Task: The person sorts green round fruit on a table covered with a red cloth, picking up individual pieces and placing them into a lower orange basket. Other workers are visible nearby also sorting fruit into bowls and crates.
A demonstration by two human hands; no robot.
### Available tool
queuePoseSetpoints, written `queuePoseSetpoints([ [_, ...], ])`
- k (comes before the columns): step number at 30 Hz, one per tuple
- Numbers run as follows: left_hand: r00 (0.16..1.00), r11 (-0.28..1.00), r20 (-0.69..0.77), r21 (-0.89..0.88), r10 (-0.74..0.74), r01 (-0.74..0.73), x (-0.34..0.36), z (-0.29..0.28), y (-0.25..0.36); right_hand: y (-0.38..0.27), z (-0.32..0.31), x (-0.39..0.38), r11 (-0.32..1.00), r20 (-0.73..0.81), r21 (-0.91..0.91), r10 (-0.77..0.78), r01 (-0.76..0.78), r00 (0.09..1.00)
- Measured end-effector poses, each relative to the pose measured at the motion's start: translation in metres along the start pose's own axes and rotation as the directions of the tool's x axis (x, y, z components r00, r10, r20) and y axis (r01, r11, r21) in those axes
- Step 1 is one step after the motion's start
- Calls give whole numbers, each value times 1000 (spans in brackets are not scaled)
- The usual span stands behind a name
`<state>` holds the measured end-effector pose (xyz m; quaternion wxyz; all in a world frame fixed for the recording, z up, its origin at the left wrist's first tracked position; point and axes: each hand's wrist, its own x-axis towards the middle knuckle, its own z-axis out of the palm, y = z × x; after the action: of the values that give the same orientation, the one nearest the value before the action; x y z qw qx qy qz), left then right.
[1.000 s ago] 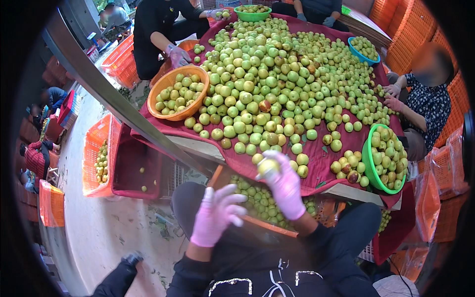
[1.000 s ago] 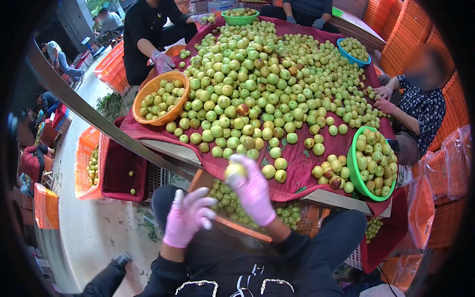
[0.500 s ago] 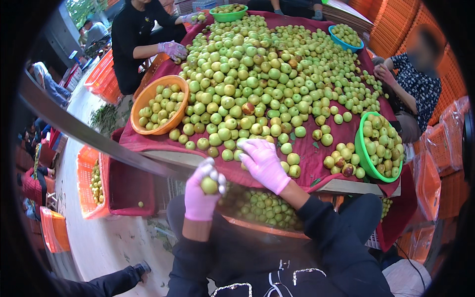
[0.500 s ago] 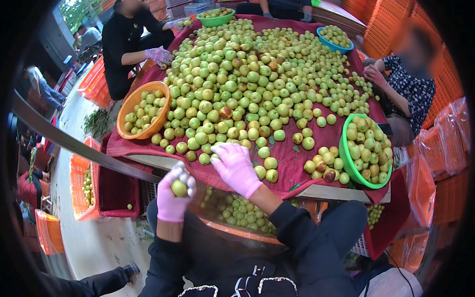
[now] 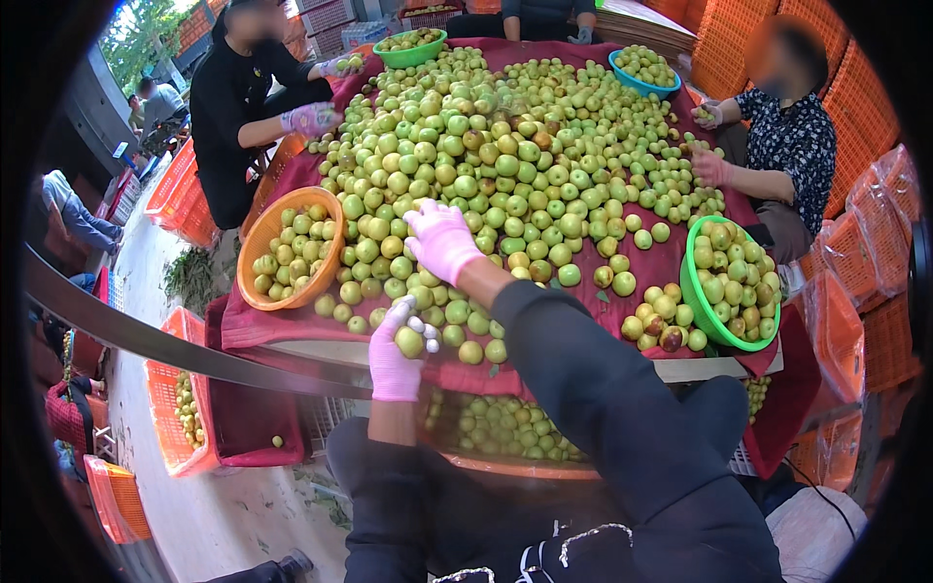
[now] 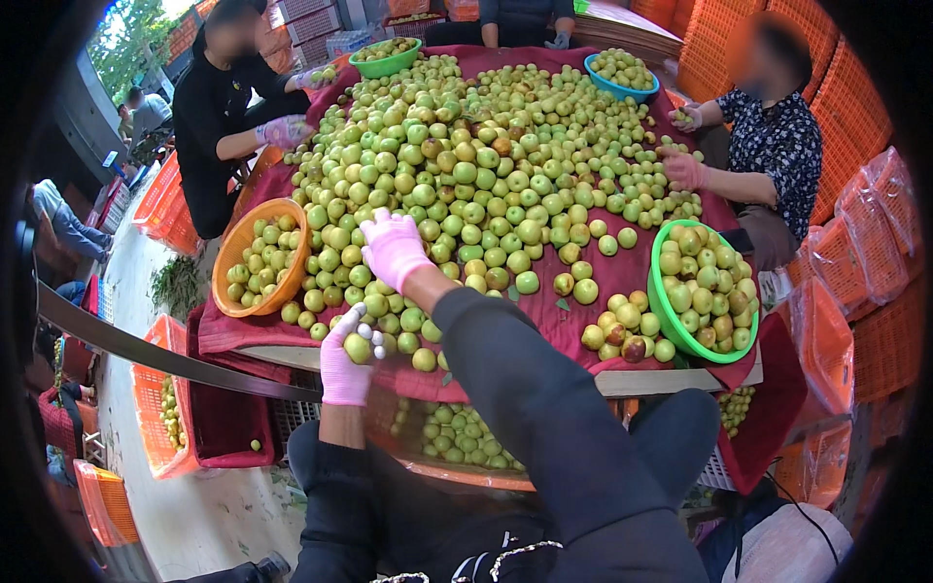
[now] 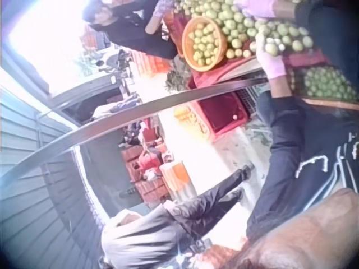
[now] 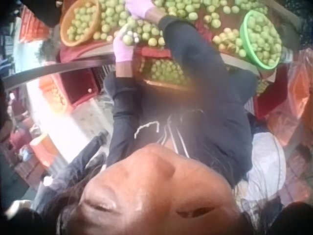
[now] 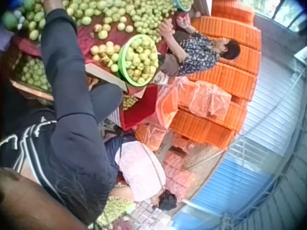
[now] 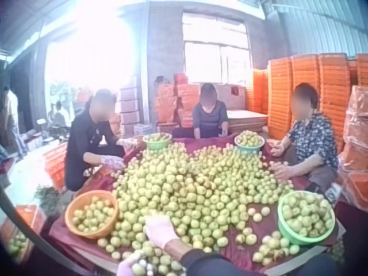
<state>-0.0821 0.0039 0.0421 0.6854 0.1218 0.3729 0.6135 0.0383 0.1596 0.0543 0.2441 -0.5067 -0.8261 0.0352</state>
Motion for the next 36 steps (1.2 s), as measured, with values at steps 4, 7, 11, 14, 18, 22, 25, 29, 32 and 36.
queuePoseSetpoints([
  [4,1000,996,-3,85,-22,23,6,-11,-17,-32,-39,-65,800,45,600,-33,0,998],
  [7,981,985,139,-125,137,-120,16,-28,-54,-89,-85,-100,711,165,674,-409,200,898],
  [11,973,952,93,245,-212,184,-19,19,-43,-170,-86,-124,606,508,791,-576,-83,640],
  [14,961,945,168,279,-221,169,-16,18,-50,-254,-32,-126,581,455,807,-495,-108,740],
  [18,960,947,175,273,-220,167,-19,19,-48,-304,3,-141,516,299,852,-344,-87,890],
  [22,945,951,248,276,-214,143,-18,11,-47,-234,-45,-147,400,245,909,-741,117,626],
  [25,949,952,243,278,-200,129,-22,18,-39,-157,-81,-147,517,426,856,-704,-1,568],
  [29,952,949,261,305,-161,76,-7,8,-52,-38,-89,-115,667,338,745,-360,-13,869],
  [32,930,959,300,246,-213,140,2,16,-51,43,-63,-59,779,-105,609,-111,152,988],
  [36,935,964,284,214,-214,155,-2,23,-44,91,-61,27,966,-234,124,253,-229,939],
])
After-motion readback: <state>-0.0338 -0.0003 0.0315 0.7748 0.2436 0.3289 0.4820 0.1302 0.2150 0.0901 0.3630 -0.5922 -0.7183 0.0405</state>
